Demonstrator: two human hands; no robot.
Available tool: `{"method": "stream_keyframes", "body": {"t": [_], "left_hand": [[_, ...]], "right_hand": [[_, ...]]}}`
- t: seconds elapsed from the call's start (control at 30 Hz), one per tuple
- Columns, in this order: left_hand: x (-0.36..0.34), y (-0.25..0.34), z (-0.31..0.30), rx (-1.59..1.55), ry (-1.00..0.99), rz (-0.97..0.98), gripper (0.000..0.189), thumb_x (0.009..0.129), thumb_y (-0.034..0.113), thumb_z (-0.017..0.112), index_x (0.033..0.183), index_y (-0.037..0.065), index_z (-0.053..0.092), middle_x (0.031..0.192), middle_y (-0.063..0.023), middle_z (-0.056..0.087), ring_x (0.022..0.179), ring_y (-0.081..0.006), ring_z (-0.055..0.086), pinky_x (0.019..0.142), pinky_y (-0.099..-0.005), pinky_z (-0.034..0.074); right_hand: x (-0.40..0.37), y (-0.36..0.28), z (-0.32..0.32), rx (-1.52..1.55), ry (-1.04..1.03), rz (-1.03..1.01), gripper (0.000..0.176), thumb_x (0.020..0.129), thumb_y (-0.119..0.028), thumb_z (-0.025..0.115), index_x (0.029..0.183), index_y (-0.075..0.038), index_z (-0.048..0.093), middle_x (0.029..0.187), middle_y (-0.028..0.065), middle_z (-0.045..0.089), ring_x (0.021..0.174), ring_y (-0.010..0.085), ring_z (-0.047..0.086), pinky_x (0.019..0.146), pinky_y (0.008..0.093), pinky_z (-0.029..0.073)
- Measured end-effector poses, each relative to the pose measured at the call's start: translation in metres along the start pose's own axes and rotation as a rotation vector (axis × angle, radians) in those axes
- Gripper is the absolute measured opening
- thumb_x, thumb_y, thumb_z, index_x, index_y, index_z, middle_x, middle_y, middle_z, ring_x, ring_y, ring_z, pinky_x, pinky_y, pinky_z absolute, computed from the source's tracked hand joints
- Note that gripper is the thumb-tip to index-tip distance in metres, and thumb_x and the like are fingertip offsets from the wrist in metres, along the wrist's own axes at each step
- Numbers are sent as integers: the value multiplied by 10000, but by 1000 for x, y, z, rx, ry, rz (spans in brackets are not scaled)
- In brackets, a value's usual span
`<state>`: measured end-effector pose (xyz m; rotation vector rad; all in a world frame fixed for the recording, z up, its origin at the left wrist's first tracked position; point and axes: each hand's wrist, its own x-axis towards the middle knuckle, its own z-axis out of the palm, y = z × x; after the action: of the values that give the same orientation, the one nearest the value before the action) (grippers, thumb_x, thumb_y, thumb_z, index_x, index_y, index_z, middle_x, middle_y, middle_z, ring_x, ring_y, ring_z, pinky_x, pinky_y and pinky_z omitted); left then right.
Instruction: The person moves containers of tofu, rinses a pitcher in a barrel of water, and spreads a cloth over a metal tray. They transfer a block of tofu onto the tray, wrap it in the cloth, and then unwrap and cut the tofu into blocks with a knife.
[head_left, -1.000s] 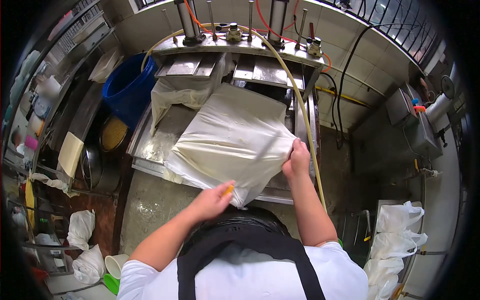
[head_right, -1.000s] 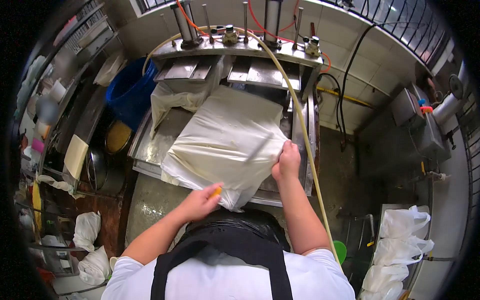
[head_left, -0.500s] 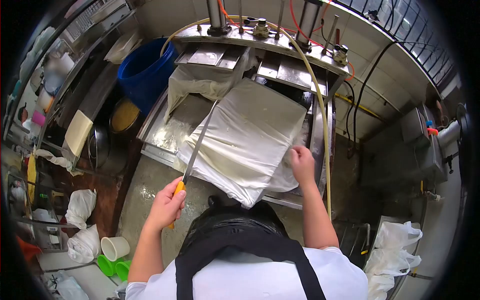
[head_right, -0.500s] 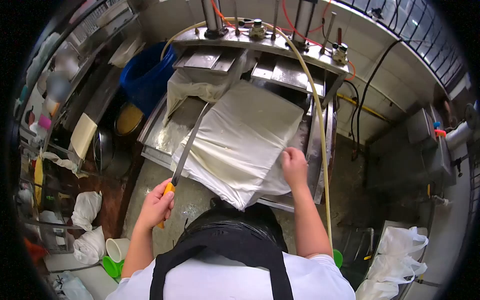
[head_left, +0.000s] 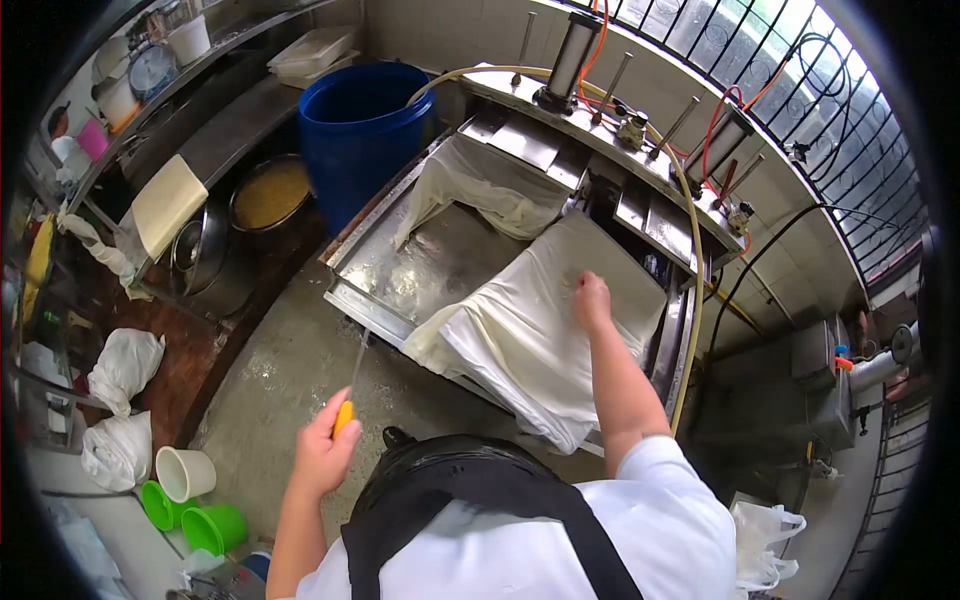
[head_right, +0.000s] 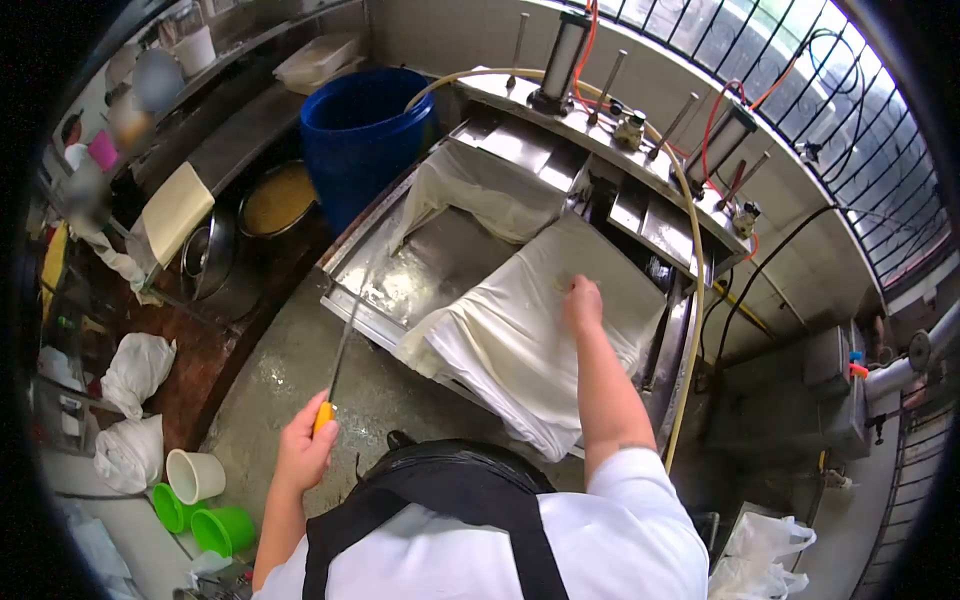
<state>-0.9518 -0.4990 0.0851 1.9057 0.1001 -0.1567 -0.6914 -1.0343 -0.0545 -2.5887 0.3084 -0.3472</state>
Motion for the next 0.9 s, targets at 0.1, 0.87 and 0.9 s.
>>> {"method": "stream_keyframes", "body": {"t": [0.1, 0.87, 0.9], "left_hand": [[-2, -47, -44, 25, 81, -87, 558, 981, 167, 681, 1506, 38, 540, 1049, -103, 725, 959, -184, 669, 903, -351, 538], [171, -41, 63, 122, -190, 37, 394, 941, 241, 760, 1179, -52, 646, 962, -162, 717, 847, -218, 681, 779, -363, 543], [185, -34, 88, 40, -226, 83, 381, 938, 255, 754, 1143, -49, 649, 988, -181, 720, 881, -253, 692, 802, -386, 544]], "right_hand": [[15, -16, 16, -123, 44, 127, 212, 951, -169, 600, 1015, -34, 751, 1107, 251, 735, 1046, 436, 695, 920, 506, 555], [-181, 149, -82, 182, 235, 678, 518, 946, -455, 700, 1160, 17, 681, 1059, 239, 733, 987, 399, 698, 899, 470, 543], [-191, 114, -51, -11, 308, 720, 570, 953, -471, 702, 1205, 39, 680, 1100, 244, 737, 1035, 387, 705, 924, 461, 539]]}}
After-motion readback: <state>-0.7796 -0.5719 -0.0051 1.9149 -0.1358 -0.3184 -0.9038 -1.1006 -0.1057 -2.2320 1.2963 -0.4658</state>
